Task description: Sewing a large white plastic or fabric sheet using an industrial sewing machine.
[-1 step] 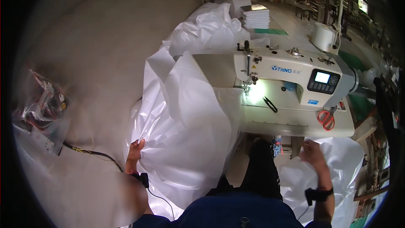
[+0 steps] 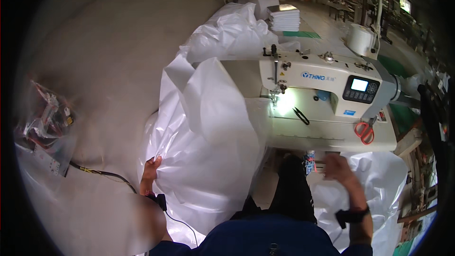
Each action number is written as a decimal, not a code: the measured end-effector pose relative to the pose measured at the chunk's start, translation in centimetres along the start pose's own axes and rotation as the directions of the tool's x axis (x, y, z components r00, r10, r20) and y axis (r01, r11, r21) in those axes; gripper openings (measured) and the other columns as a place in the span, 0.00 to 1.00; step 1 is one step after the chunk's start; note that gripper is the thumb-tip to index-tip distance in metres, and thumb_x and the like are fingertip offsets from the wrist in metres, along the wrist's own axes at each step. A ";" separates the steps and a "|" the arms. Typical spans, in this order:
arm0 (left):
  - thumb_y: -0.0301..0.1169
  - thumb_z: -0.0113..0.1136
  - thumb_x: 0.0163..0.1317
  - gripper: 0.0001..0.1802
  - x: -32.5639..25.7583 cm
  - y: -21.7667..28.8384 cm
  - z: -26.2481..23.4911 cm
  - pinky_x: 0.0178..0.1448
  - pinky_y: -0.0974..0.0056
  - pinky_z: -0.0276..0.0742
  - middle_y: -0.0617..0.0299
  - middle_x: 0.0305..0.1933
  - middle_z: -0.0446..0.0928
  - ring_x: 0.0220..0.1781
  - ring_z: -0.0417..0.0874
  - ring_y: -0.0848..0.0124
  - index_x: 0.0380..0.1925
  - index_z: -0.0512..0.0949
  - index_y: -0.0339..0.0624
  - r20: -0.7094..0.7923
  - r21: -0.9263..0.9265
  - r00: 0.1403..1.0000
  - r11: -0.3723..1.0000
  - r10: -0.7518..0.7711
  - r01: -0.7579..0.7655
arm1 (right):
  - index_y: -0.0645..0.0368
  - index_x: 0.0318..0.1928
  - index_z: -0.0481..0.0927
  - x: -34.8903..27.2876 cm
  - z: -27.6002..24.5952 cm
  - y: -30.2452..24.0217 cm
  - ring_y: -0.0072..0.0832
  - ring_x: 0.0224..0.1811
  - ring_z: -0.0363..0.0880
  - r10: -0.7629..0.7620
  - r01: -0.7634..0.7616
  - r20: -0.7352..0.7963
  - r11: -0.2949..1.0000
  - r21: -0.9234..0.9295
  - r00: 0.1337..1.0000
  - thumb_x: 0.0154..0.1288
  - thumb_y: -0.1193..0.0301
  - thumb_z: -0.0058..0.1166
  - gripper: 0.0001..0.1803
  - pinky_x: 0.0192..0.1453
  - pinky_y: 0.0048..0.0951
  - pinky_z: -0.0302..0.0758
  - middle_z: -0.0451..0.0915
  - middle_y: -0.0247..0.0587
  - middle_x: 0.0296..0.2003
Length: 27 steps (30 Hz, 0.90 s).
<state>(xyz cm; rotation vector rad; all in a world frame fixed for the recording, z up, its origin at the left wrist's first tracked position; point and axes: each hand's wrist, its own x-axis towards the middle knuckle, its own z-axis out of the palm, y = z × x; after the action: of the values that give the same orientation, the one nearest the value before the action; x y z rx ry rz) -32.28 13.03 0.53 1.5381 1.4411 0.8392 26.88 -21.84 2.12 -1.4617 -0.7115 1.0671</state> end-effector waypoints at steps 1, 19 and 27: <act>0.41 0.56 0.61 0.17 0.1 0.4 0.6 0.41 0.71 0.70 0.69 0.33 0.76 0.34 0.72 0.79 0.39 0.78 0.37 0.025 0.001 1.000 1.000 -0.004 0.004 | 0.61 0.52 0.71 1.2 3.6 -1.4 0.27 0.23 0.80 0.098 -0.073 0.124 0.980 -0.187 0.987 0.62 0.71 0.51 0.18 0.20 0.24 0.74 0.79 0.41 0.34; 0.29 0.57 0.55 0.24 -4.0 21.3 11.5 0.58 0.58 0.69 0.44 0.52 0.72 0.53 0.73 0.49 0.53 0.69 0.36 0.305 0.627 0.733 0.451 0.608 -0.635 | 0.75 0.35 0.75 6.8 20.4 1.4 0.33 0.19 0.80 0.202 -0.139 0.184 0.941 -0.308 0.962 0.67 0.53 0.38 0.30 0.24 0.32 0.76 0.78 0.50 0.26; 0.44 0.49 0.62 0.26 3.1 20.3 35.0 0.62 0.48 0.61 0.50 0.61 0.65 0.62 0.66 0.53 0.56 0.67 0.42 0.621 0.208 0.321 0.245 0.715 -0.947 | 0.75 0.33 0.75 4.4 22.4 2.8 0.35 0.17 0.80 0.301 -0.139 0.388 0.909 -0.393 0.871 0.69 0.52 0.33 0.32 0.20 0.33 0.76 0.78 0.50 0.23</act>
<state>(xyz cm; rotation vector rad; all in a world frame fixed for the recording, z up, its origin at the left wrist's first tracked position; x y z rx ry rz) 8.14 11.86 4.04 2.8971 0.3333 0.5891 8.08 -8.92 -0.60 -1.6530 -1.1228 1.5428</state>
